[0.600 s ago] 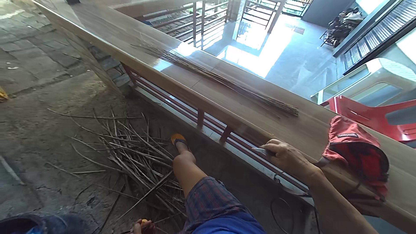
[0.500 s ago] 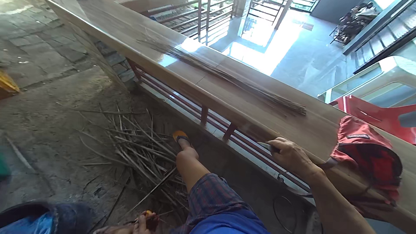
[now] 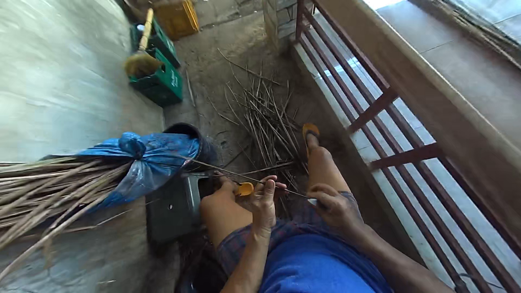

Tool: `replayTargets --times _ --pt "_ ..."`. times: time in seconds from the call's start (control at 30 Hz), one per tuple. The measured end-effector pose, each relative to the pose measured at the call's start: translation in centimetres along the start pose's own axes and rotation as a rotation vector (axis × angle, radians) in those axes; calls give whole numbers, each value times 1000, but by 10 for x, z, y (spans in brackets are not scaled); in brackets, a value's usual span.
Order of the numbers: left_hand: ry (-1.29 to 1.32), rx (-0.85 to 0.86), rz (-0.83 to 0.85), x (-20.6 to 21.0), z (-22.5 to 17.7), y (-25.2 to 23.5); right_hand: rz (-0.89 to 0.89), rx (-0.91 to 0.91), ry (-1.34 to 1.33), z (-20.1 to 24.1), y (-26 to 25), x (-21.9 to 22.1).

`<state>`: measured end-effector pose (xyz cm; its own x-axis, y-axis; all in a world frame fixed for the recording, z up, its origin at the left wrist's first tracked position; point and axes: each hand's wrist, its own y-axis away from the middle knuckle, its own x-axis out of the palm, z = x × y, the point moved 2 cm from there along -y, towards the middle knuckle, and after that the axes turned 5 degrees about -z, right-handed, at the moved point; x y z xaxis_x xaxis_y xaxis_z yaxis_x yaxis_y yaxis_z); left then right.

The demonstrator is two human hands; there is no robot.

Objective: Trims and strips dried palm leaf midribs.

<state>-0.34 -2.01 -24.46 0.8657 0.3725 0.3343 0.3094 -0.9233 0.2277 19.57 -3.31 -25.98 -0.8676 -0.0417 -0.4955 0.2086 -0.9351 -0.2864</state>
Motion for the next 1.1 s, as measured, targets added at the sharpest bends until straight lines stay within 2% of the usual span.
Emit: replayTargets --times 0.07,0.17,0.27,0.53,0.6,0.7,0.87,1.1 --pt "-14 8 44 3 4 0 -1 -19 -15 -13 6 -1" --pt "-22 14 172 7 11 2 60 99 -143 -32 19 -17" --pt "3 37 218 11 8 0 39 176 -200 -48 35 -32" --pt "-78 116 1 -12 -27 -27 -183 193 -7 -108 91 -75" --pt "-60 112 -6 -14 -29 -26 -221 163 -12 -114 95 -78" --pt "-12 130 34 -14 -32 -16 -232 126 51 -121 90 -80" --pt "-1 201 197 -21 -34 0 -216 82 112 -142 58 -103" --pt "-189 128 140 -75 -19 53 -37 -57 78 -149 7 -126"
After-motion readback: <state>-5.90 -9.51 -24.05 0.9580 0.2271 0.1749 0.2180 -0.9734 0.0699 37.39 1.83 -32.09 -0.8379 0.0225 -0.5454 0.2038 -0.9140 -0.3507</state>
